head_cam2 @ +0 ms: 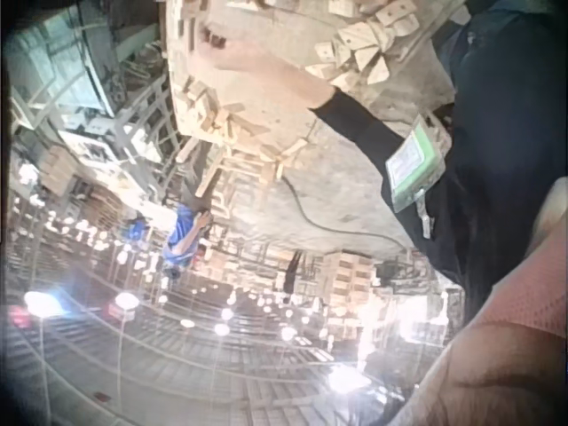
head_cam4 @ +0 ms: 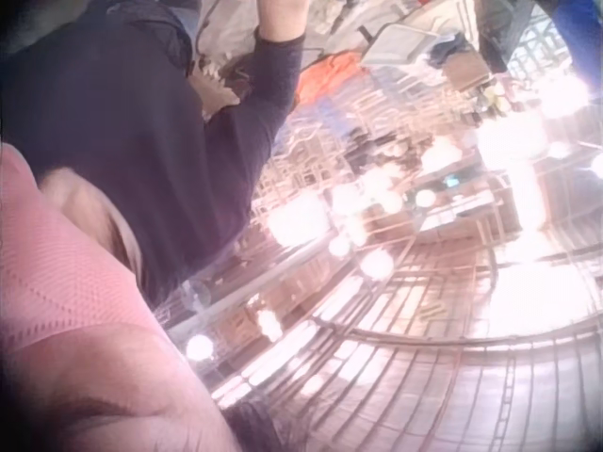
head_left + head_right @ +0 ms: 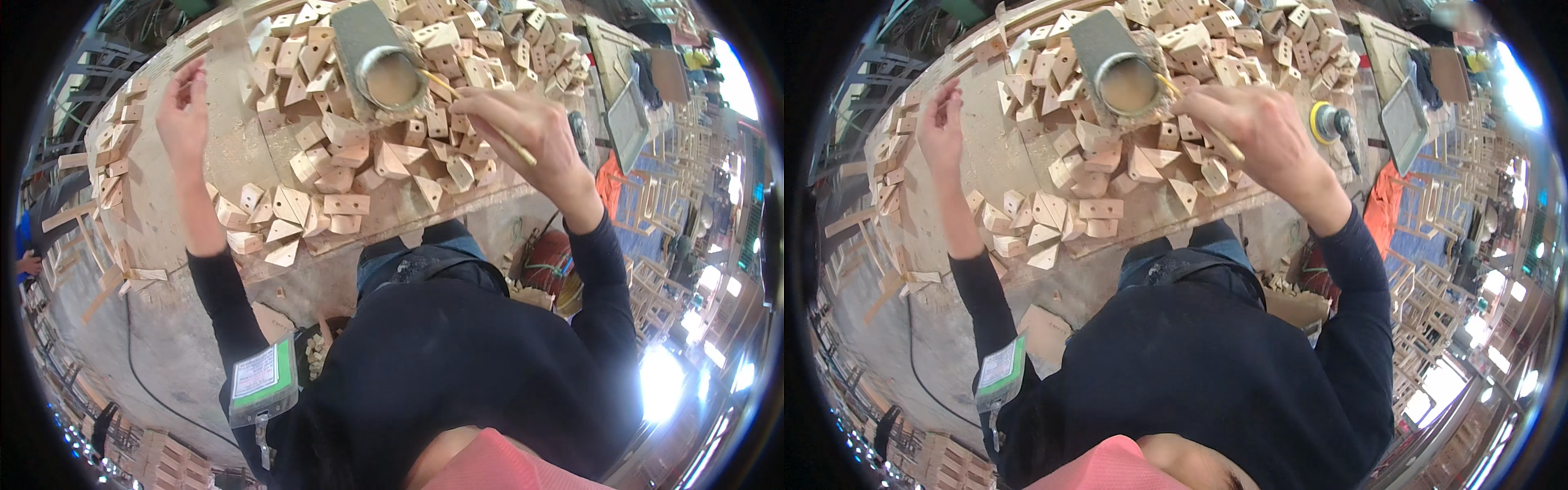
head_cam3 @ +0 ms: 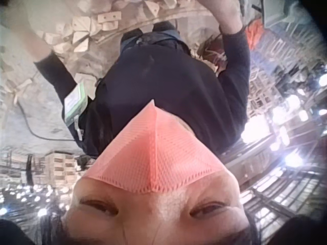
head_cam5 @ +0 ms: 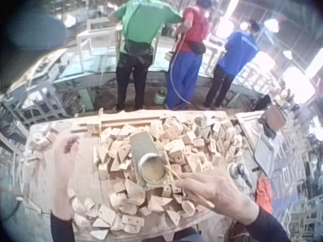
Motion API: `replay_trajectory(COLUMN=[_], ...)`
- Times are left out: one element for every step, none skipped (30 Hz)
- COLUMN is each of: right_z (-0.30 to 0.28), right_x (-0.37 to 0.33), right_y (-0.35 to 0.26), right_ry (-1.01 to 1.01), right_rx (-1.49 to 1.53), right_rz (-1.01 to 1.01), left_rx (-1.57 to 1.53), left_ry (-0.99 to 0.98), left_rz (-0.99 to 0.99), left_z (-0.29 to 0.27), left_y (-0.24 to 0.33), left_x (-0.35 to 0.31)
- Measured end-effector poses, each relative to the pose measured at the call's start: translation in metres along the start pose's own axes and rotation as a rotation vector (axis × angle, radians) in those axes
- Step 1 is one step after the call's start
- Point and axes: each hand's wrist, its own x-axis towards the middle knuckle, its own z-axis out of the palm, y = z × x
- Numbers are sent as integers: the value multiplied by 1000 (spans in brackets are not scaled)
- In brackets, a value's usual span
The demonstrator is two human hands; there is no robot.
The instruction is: The person applies glue to small wooden blocks using a brush and assembles them into larger units. They pick up blocks, apply glue to specific faces, and press pieces together, repeating the process across multiple units.
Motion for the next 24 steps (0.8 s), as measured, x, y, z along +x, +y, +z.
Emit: replay_trajectory(right_z=[-8, -15, -22, -29, -36, -45, -52, -59, -65, -70, -71, -71, -67, -62, -58, -54, -48, -40, -36, -26, -14, -2, 9, 20], right_x=[-2, -6, -13, -20, -29, -40, -51, -61, -72, -85, -99, -113, -126, -142, -156, -169, -182, -189, -188, -198, -200, -200, -200, -201], right_y=[-1, -1, 1, 6, 11, 19, 28, 38, 49, 64, 84, 102, 123, 146, 168, 193, 219, 242, 259, 281, 301, 319, 335, 347], right_ry=[-35, -22, 58, 142, 230, 311, 371, 429, 485, 512, 539, 563, 548, 533, 520, 513, 509, 480, 411, 360, 312, 271, 227, 180], right_rx=[18, 45, 85, 124, 162, 110, 52, 0, -44, -40, -33, -29, 12, 44, 73, 61, 49, 21, 22, -62, -131, -138, -145, -151], right_rz=[13, 35, 30, 23, 8, 51, 114, 168, 220, 262, 303, 346, 387, 439, 488, 517, 555, 619, 669, 727, 760, 727, 699, 669], left_rx=[14, 31, 20, 11, -62, -136, -186, -211, -230, -248, -265, -170, -72, 133, 332, 531, 691, 792, 916, 963, 987, 953, 949, 945], left_ry=[-14, -33, -106, -177, -259, -336, -414, -446, -476, -506, -536, -443, -342, -283, -162, -35, -108, -178, -188, -230, -265, -243, -248, -253], left_rz=[-7, -13, 25, 65, 59, 56, 31, 42, 47, 62, 76, 153, 232, 168, 234, 293, 238, 154, 138, 151, 175, 159, 169, 174], left_z=[8, 17, 26, 37, 52, 68, 88, 112, 135, 159, 185, 217, 249, 273, 296, 313, 326, 332, 334, 340, 340, 341, 342, 341], left_y=[22, 46, 65, 80, 88, 98, 120, 133, 145, 159, 170, 171, 173, 184, 185, 179, 174, 171, 154, 162, 160, 160, 164, 171], left_x=[-24, -49, -72, -94, -116, -135, -151, -163, -173, -173, -171, -164, -153, -140, -126, -111, -96, -84, -72, -71, -66, -63, -64, -66])
